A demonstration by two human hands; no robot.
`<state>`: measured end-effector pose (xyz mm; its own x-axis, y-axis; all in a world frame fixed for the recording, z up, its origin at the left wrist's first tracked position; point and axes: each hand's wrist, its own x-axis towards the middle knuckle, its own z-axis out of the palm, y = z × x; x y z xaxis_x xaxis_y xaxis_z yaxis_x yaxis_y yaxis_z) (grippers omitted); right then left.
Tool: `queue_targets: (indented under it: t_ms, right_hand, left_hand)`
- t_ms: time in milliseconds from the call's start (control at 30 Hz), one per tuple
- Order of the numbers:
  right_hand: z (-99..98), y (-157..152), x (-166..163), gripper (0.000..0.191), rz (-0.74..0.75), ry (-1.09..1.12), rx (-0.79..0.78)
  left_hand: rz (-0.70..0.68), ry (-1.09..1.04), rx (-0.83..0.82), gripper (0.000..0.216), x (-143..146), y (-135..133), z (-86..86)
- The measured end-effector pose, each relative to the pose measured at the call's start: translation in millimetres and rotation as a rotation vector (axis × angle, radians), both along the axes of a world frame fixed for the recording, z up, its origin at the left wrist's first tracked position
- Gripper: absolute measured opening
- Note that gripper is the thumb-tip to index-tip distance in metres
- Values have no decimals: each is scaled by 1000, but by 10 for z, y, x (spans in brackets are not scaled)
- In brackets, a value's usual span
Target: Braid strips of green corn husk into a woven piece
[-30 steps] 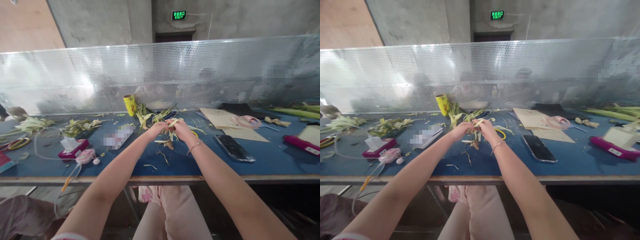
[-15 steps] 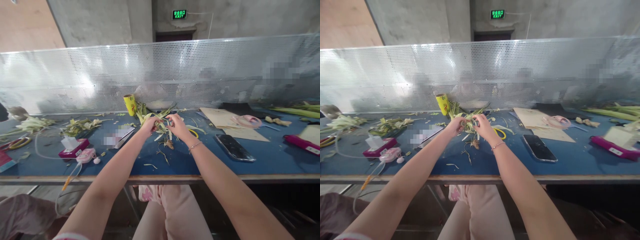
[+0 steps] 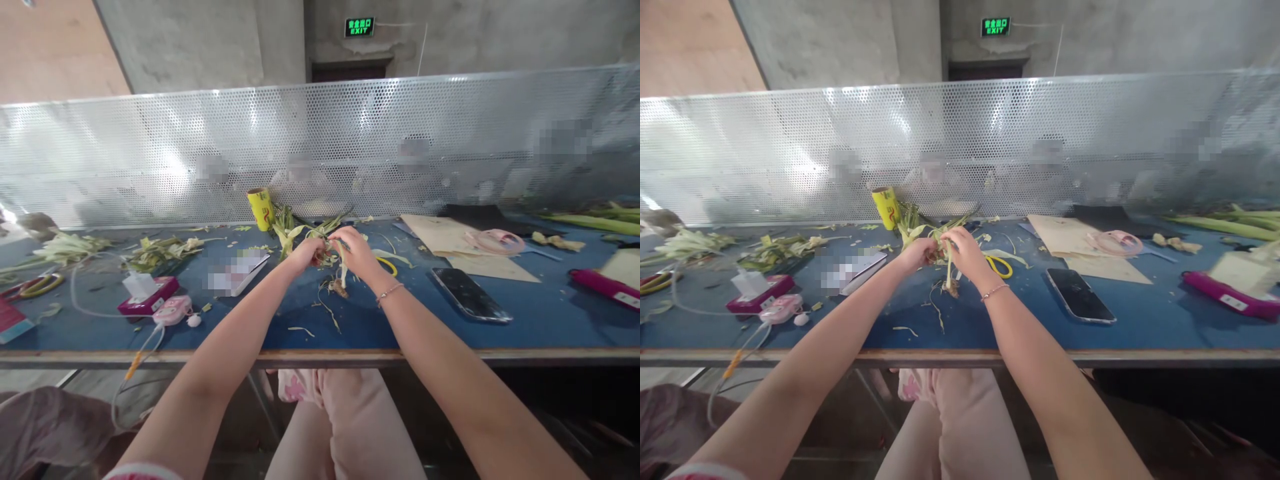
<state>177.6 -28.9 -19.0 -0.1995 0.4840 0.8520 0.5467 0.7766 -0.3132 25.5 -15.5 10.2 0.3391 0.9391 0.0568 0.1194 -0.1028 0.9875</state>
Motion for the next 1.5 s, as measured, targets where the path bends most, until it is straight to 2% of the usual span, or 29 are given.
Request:
queue_targets:
  t_ms: [100,233,367,500,667,833,967,1100,1333,1500]
  right_hand:
    - [-9,11,25,24,-5,-11,-108]
    - [10,-29,21,24,-15,-61,-207]
    - [41,-83,-12,20,-33,-33,-317]
    - [60,-98,-30,16,-39,72,-400]
    - [52,-43,-27,13,-100,135,-347]
    - [39,23,-10,9,-160,205,-211]
    - [62,-5,-11,19,-156,230,-312]
    - [91,-68,-31,29,-91,243,-448]
    - [94,-91,-19,37,-51,310,-536]
    - [95,-76,-2,39,3,352,-561]
  left_hand:
    - [-91,95,96,14,-16,-29,11]
    - [-146,229,207,20,-37,-19,-6]
    - [-125,275,303,23,-41,18,-30]
    - [-55,214,285,17,-23,14,-25]
    - [-42,178,237,7,-4,-23,-37]
    - [24,165,386,18,4,11,-93]
    - [67,179,525,21,5,40,-106]
    - [28,189,591,14,4,31,-104]
    - [10,204,576,4,22,-2,-85]
    - [-89,142,554,5,17,-28,-63]
